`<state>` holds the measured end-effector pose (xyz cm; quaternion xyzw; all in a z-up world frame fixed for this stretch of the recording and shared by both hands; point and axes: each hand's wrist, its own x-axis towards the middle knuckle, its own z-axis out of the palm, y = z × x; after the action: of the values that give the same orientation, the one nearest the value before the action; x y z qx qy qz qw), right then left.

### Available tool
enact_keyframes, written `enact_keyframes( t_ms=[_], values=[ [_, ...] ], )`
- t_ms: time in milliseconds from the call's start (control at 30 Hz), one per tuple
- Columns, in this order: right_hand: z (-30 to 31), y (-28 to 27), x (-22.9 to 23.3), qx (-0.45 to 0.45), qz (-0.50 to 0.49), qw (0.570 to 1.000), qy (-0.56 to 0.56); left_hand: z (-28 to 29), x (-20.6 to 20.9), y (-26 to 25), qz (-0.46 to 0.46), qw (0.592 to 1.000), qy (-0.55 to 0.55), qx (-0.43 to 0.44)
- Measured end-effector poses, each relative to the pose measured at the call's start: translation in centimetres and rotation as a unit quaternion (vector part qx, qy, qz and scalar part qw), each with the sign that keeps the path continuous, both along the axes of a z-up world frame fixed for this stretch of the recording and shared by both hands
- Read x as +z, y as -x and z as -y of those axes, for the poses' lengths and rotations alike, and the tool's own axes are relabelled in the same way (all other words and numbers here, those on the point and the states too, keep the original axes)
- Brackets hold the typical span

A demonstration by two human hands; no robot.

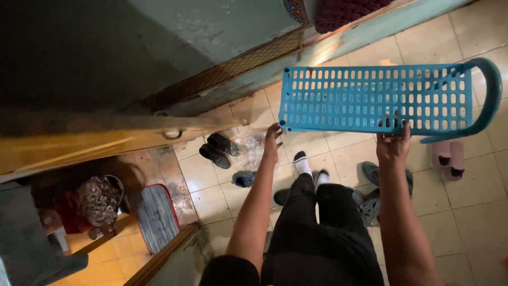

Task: The user is assembling a blue plastic shoe rack by connecting the various plastic tiers and supports.

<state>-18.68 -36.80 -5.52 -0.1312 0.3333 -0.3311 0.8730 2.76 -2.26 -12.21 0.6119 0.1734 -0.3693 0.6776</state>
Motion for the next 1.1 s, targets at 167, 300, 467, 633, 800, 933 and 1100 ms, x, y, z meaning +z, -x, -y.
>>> enact_keyframes(
  t_ms=[167, 300, 467, 633, 800, 933, 1100],
  values=[
    [0.8, -2.6, -2.5, -0.003, -0.037, 0.999, -0.005, 0.7, -5.8, 1.4, 0.037, 0.995, -0.084, -0.026],
    [1.5, -4.0, -4.0, 0.009, -0.059, 0.998, -0.014, 0.7, -9.7, 2.2, 0.110, 0.987, -0.110, -0.037],
    [2.8, -5.3, -5.4, 0.014, -0.062, 0.998, -0.006, 1.9, -12.8, 2.9, 0.140, 0.962, -0.222, -0.079],
    [3.9, -5.9, -6.8, 0.026, -0.057, 0.998, 0.007, 3.3, -14.5, 3.0, 0.182, 0.945, -0.265, -0.058],
    [4.9, -5.7, -9.1, 0.035, -0.053, 0.998, 0.001, 3.9, -16.2, 3.3, 0.261, 0.925, -0.276, -0.026],
    [5.0, -5.7, -8.9, 0.052, -0.042, 0.998, 0.011, 3.9, -18.9, 4.0, 0.268, 0.933, -0.239, -0.006],
    [4.8, -5.0, -9.5, 0.066, -0.018, 0.997, 0.030, 4.0, -19.9, 4.0, 0.267, 0.942, -0.203, 0.012]
  ],
)
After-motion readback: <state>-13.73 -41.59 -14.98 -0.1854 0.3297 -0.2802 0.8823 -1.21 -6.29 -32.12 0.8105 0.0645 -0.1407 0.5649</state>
